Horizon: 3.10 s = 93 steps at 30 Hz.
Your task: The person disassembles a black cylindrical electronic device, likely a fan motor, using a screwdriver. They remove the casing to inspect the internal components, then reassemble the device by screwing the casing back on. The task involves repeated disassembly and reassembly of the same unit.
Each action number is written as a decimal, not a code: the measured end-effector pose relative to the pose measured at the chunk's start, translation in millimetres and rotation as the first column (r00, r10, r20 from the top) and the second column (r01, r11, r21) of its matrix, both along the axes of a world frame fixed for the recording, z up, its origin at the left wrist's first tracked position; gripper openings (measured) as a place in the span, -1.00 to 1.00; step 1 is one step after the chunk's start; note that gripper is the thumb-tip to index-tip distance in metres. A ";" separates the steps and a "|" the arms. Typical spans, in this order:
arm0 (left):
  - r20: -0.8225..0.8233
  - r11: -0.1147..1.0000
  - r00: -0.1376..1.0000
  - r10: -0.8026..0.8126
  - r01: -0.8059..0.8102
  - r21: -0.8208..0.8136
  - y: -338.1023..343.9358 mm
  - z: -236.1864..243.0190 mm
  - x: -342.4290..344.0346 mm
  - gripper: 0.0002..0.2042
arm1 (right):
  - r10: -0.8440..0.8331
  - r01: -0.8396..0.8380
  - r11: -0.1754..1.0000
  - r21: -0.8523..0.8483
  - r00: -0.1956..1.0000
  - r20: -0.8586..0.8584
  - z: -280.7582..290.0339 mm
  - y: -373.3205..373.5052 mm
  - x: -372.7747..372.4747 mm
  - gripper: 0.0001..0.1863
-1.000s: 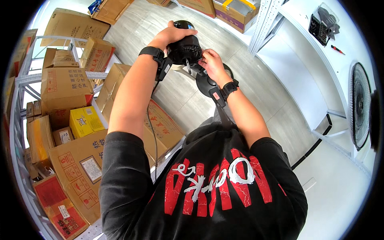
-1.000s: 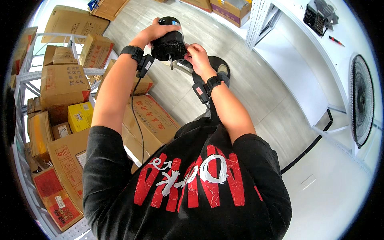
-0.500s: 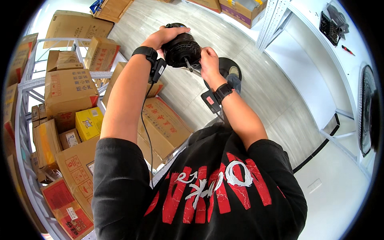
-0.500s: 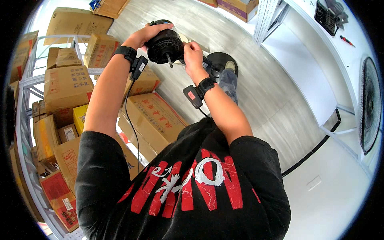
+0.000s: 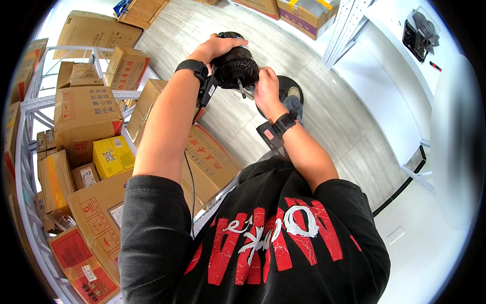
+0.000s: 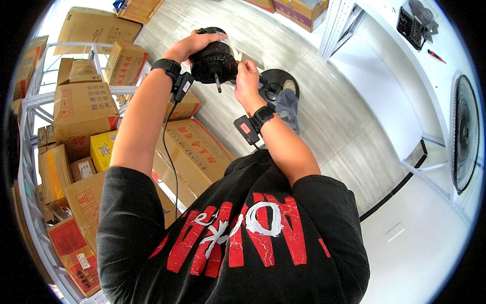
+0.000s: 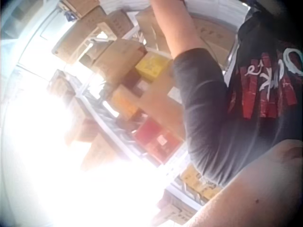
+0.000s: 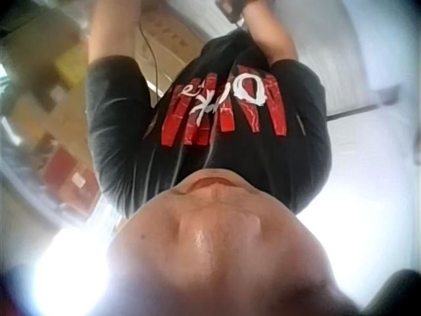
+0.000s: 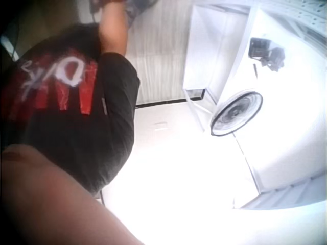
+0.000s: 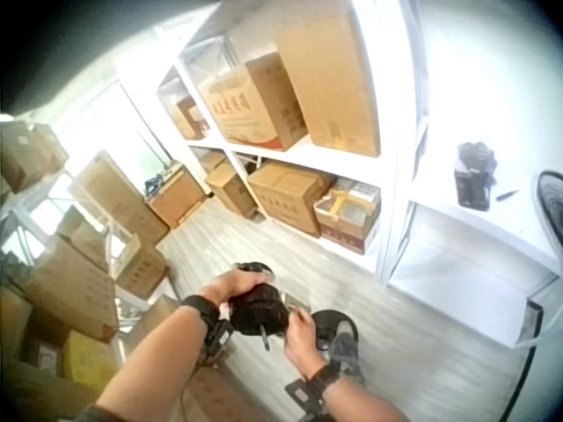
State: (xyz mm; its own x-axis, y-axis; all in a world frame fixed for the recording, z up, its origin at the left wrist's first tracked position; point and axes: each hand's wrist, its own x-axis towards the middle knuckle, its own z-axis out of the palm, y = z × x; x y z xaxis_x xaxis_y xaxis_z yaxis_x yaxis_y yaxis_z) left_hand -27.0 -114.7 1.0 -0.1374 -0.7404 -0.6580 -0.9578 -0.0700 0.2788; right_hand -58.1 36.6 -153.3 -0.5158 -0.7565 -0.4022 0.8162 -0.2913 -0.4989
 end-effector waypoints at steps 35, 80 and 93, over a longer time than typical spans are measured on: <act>-0.166 0.988 0.983 -0.072 0.047 -0.147 17.8 -10.5 7.2 0.20 | 0.096 -0.102 0.995 -0.007 0.956 -0.279 28.1 4.7 -23.7 -0.68; -0.089 0.988 0.995 -0.046 0.032 -0.149 31.1 -4.8 -10.5 0.19 | 0.065 0.036 0.996 0.080 0.313 -0.948 77.7 16.1 -43.2 -0.78; -0.674 0.971 0.699 0.239 -0.155 0.183 47.0 18.6 60.9 -0.06 | 0.140 -0.163 0.972 0.171 -0.187 -0.972 132.2 34.0 -67.5 -0.52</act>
